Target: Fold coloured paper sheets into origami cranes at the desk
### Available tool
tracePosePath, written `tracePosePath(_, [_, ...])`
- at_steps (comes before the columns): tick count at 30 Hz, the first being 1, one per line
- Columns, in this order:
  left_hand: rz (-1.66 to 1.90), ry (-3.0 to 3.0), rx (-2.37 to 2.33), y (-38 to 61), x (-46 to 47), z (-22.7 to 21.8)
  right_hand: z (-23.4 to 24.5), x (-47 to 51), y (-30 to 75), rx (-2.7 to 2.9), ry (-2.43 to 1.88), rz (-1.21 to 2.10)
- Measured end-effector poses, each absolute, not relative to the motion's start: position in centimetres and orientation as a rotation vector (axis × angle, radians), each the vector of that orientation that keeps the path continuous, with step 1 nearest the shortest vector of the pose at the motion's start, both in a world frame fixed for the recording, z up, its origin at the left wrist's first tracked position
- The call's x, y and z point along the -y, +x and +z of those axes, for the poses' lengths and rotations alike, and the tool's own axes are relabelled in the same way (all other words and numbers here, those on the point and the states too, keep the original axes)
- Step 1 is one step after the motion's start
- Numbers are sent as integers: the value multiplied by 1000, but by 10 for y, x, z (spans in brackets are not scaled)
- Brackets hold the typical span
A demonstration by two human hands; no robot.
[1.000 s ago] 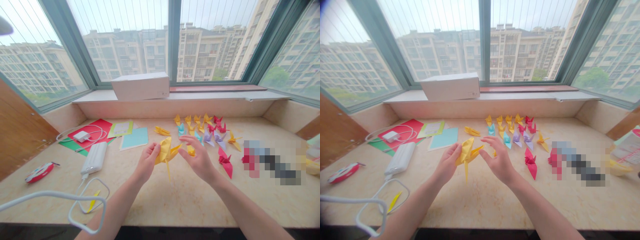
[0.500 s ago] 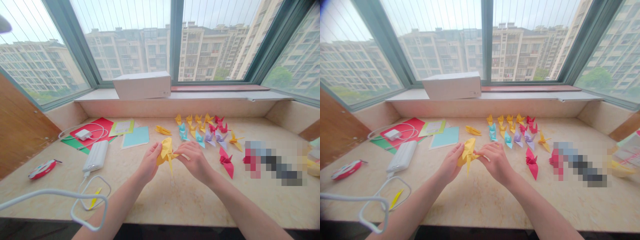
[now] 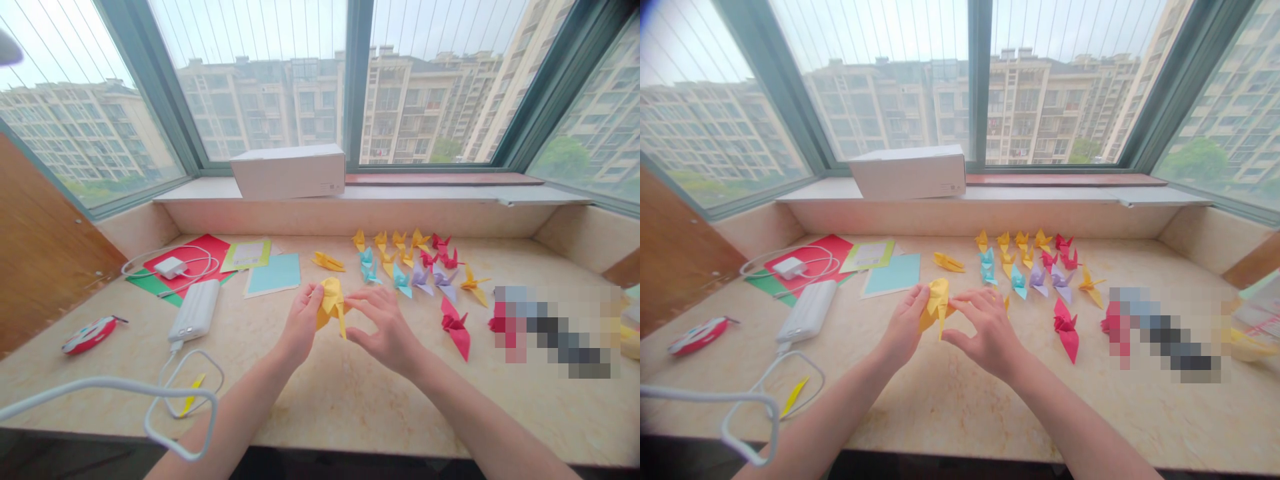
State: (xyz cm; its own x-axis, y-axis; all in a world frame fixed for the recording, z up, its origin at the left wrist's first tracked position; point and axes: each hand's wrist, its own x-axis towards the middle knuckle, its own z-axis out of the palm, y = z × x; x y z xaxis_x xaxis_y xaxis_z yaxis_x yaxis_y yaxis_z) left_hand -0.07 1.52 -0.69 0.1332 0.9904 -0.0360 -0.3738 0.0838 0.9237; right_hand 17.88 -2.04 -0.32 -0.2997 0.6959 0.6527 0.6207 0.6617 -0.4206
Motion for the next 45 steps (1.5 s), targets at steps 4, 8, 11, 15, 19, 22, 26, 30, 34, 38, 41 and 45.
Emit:
tracePosePath(4, [1237, 930, -913, 1, -13, -5, -4, 20, 177, 1997, -1008, 131])
tracePosePath(8, [1218, 929, -904, 2, -11, -2, -7, 18, 177, 1940, -996, 157])
tracePosePath(11, [1198, 939, -889, 2, -10, -1, -9, 17, 176, 1872, -998, 182])
tracePosePath(15, [1203, 979, -875, 1, -12, -4, -8, 17, 177, 1778, -1002, 132])
tracePosePath(19, [1273, 1017, -824, 0, -14, -6, -7, 18, 177, 1727, -1033, 20])
tracePosePath(22, [1303, 1040, -775, 0, -14, -8, -9, 19, 177, 1690, -1055, -16])
tracePosePath(26, [1341, 1026, -727, 1, -13, -8, -11, 19, 178, 1665, -1037, -8])
tracePosePath(30, [1381, 960, -655, 3, -12, -4, -7, 21, 176, 1598, -1030, 86])
tracePosePath(34, [1412, 895, -588, 5, -11, 2, -1, 23, 173, 1453, -1136, 384])
tracePosePath(38, [1424, 861, -537, 6, -10, 3, -2, 18, 173, 1263, -1143, 718])
tracePosePath(41, [1429, 864, -552, 5, -9, 2, -6, 13, 173, 1145, -1029, 899])
tracePosePath(45, [1424, 899, -577, 5, -10, 2, -5, 15, 173, 1161, -1034, 814])
